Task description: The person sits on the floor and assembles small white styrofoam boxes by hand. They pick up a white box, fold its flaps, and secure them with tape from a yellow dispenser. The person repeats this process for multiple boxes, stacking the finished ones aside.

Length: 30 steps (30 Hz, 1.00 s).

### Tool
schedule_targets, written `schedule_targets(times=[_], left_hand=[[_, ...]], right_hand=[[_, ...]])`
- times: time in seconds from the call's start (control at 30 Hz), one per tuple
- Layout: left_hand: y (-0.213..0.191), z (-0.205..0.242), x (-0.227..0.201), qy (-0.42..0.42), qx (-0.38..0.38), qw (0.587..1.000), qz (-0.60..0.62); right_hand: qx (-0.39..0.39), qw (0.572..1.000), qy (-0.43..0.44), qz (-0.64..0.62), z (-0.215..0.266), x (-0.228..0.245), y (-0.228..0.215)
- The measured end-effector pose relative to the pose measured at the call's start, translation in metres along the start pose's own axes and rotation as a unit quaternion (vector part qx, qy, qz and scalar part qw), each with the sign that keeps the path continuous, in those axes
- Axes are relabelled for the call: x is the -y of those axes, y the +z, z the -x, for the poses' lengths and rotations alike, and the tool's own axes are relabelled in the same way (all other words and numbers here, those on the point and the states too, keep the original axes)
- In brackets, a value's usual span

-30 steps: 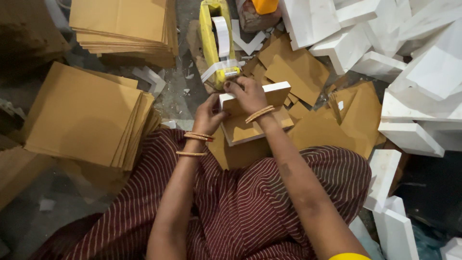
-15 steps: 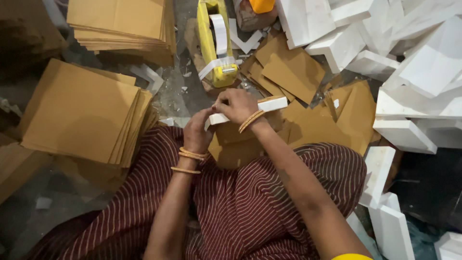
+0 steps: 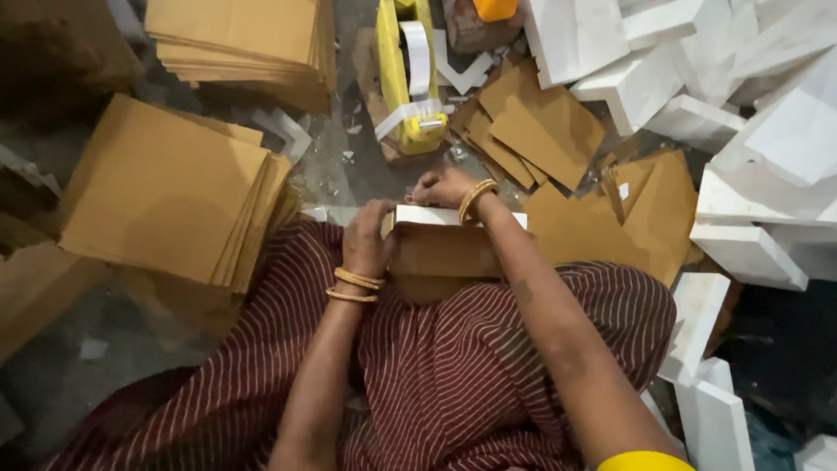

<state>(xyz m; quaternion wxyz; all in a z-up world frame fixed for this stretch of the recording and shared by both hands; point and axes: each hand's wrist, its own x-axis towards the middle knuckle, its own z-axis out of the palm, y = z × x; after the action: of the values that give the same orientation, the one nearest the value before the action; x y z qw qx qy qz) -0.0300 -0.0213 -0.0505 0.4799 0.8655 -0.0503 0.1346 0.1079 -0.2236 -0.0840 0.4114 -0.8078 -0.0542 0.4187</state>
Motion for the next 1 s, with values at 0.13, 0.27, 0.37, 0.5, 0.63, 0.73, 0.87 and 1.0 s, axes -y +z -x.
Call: schedule_targets(times=[0.13,0.27,0.37,0.5,0.63,0.73,0.87,1.0], left_hand=[[-0.005,0.000,-0.006,0.010,0.007,1.000,0.010],[-0.009,-0.001,-0.011,0.020,0.006,1.000,0.006],[-0.011,0.000,-0.012,0.011,0.014,1.000,-0.001],[-0.006,0.001,-0.008,0.005,0.008,1.000,0.011],[-0.004,0.006,-0.002,-0.010,0.022,1.000,0.012],[-0.003,0.001,-0.002,-0.029,0.043,0.999,0.013],[-0.009,-0.010,-0.017,-0.020,0.057,0.992,0.114],[-0.003,-0.021,-0.022,-0.074,0.114,0.974,0.180]], right_hand=[[0.022,0.999,0.031,0.038,0.002,-0.004,-0.005],[0.014,0.991,0.045,0.128,-0.006,-0.018,-0.006],[-0.064,0.956,0.058,0.280,-0.004,-0.021,-0.007],[-0.182,0.958,-0.004,0.224,0.044,0.013,-0.009],[-0.124,0.946,-0.156,0.256,0.120,0.038,-0.003],[-0.208,0.885,-0.124,0.398,0.130,0.028,0.030],[-0.259,0.866,-0.134,0.406,0.121,0.002,0.040],[-0.268,0.866,-0.151,0.395,0.116,-0.008,0.041]])
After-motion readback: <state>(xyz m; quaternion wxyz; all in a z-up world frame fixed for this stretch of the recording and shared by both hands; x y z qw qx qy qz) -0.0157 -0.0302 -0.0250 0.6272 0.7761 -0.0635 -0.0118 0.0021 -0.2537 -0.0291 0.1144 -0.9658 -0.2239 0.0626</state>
